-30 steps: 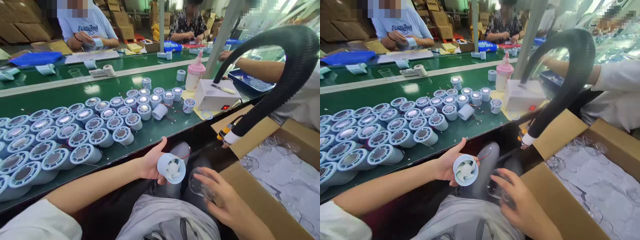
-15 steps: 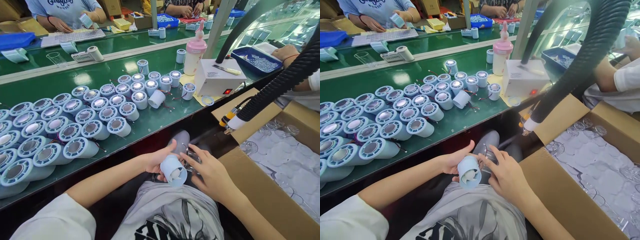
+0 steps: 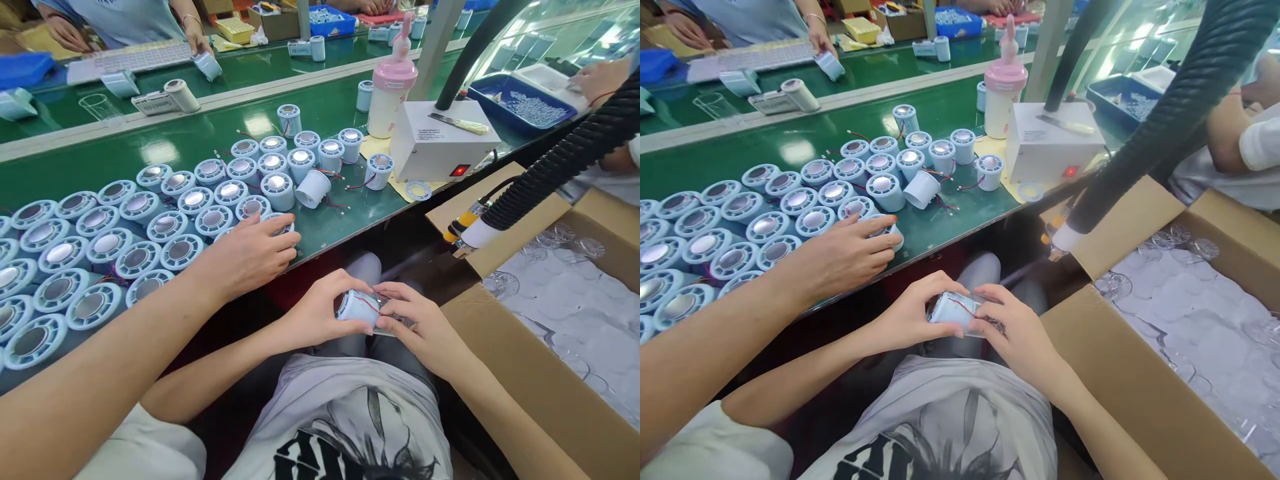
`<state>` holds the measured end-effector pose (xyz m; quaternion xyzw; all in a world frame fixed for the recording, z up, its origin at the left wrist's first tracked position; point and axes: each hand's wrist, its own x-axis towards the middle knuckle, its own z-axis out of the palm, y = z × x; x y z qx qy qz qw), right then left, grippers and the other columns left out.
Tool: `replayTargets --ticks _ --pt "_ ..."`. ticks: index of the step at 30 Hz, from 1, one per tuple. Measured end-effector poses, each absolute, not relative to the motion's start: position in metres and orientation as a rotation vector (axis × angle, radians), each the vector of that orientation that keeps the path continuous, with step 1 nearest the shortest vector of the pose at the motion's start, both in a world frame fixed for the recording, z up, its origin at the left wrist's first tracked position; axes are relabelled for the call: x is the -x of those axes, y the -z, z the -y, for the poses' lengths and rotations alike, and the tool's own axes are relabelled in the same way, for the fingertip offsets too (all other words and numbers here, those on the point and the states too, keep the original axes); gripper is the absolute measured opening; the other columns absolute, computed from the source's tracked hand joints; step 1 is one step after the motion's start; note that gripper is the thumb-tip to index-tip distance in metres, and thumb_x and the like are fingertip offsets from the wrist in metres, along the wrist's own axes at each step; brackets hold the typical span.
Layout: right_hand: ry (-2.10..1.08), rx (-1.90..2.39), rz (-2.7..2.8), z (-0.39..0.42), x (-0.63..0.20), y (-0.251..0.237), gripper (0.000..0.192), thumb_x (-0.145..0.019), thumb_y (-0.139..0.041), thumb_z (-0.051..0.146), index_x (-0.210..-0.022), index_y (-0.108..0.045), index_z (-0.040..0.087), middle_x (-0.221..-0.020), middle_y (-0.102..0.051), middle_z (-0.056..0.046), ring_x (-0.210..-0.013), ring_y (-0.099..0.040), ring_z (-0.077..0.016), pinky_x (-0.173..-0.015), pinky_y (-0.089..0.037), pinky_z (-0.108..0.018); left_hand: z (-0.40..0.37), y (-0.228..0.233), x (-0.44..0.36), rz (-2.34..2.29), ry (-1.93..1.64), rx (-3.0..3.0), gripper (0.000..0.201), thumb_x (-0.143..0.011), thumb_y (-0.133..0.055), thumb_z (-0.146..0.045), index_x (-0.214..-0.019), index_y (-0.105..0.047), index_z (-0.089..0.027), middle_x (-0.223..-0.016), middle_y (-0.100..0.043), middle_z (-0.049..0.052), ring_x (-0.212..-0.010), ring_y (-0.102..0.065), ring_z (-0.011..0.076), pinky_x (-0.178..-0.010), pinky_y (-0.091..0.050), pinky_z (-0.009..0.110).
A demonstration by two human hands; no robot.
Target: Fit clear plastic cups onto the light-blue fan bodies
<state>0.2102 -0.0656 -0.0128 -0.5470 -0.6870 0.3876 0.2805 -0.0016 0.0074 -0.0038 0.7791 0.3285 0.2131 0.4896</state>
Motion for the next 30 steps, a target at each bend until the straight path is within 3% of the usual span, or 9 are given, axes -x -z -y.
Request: replayTargets --ticks 6,10,13,17,20,23,26,30 --pt "-1.018 1.495 1.623 0.072 -0.206 0.009 0.026 -0.094 -0.057 0.031 -0.072 -0.065 0.020 -0.106 -0.057 -0.007 -0.084 -0.062 -0.0157 -0.065 -0.052 -0.026 -0.014 0.024 0.004 -0.637 -0.646 -1.960 0.062 -0.062 -0.088 -0.051 -0.115 -0.071 -0.022 -0.095 -0.055 0.005 -0.089 -0.057 0.0188 -0.079 -0.050 0.032" --pt "-1.134 1.476 1.407 0.068 -0.206 0.008 0.027 -0.086 -0.065 0.027 -0.061 -0.059 0.019 -0.101 -0.057 -0.006 -0.084 -0.063 -0.0160 -0.058 -0.051 -0.023 -0.018 0.035 0.004 -0.549 -0.612 -2.031 0.067 -0.062 -0.088 -0.048 -0.122 -0.070 -0.023 -0.121 -0.051 0.013 -0.117 -0.053 0.0288 -0.098 -0.049 0.043" --pt "-1.200 1.425 1.262 0.062 -0.208 0.009 0.028 -0.082 -0.071 0.026 -0.057 -0.059 0.019 -0.098 -0.062 -0.005 -0.090 -0.065 -0.0190 -0.063 -0.054 -0.025 -0.018 0.033 0.005 -0.520 -0.521 -1.934 0.072 -0.065 -0.088 -0.041 -0.131 -0.062 -0.029 -0.139 -0.050 0.013 -0.131 -0.048 0.0319 -0.103 -0.047 0.044" --pt "-1.288 1.291 1.167 0.060 -0.212 0.011 0.026 -0.080 -0.077 0.032 -0.059 -0.065 0.021 -0.097 -0.070 -0.006 -0.094 -0.069 -0.0233 -0.077 -0.059 -0.034 -0.013 0.024 0.006 -0.492 -0.439 -1.681 0.068 -0.072 -0.084 -0.031 -0.135 -0.058 -0.026 -0.130 -0.062 0.011 -0.116 -0.062 0.0262 -0.090 -0.054 0.035" --pt "-1.236 1.237 1.366 0.065 -0.215 0.013 0.014 -0.077 -0.082 0.033 -0.087 -0.076 0.026 -0.123 -0.069 -0.008 -0.116 -0.065 -0.0295 -0.095 -0.057 -0.043 -0.008 0.020 0.008 -0.572 -0.445 -1.400 0.068 -0.073 -0.083 -0.029 -0.135 -0.056 -0.022 -0.128 -0.063 0.012 -0.108 -0.065 0.0237 -0.089 -0.056 0.036" --pt "-0.973 1.253 1.699 0.073 -0.218 0.017 0.039 -0.080 -0.079 0.023 -0.117 -0.069 0.029 -0.139 -0.061 -0.008 -0.130 -0.056 -0.0295 -0.107 -0.050 -0.046 -0.005 0.020 0.010 -0.593 -0.470 -1.222 0.070 -0.072 -0.084 -0.029 -0.135 -0.055 -0.022 -0.133 -0.061 0.013 -0.112 -0.064 0.0244 -0.093 -0.055 0.037" --pt "-0.927 1.241 1.789 0.077 -0.219 0.018 0.036 -0.085 -0.074 0.021 -0.119 -0.065 0.028 -0.140 -0.060 -0.009 -0.129 -0.057 -0.0279 -0.106 -0.052 -0.044 -0.005 0.017 0.013 -0.561 -0.436 -1.221 0.075 -0.070 -0.085 -0.032 -0.138 -0.053 -0.024 -0.138 -0.058 0.013 -0.115 -0.063 0.0252 -0.092 -0.055 0.035" --pt "-1.143 1.212 1.629 0.076 -0.219 0.015 0.038 -0.084 -0.077 0.025 -0.119 -0.062 0.027 -0.136 -0.063 -0.008 -0.127 -0.059 -0.0268 -0.100 -0.057 -0.040 -0.006 0.010 0.017 -0.569 -0.421 -1.340 0.083 -0.068 -0.087 -0.030 -0.142 -0.050 -0.026 -0.138 -0.059 0.011 -0.113 -0.065 0.0249 -0.091 -0.056 0.035"
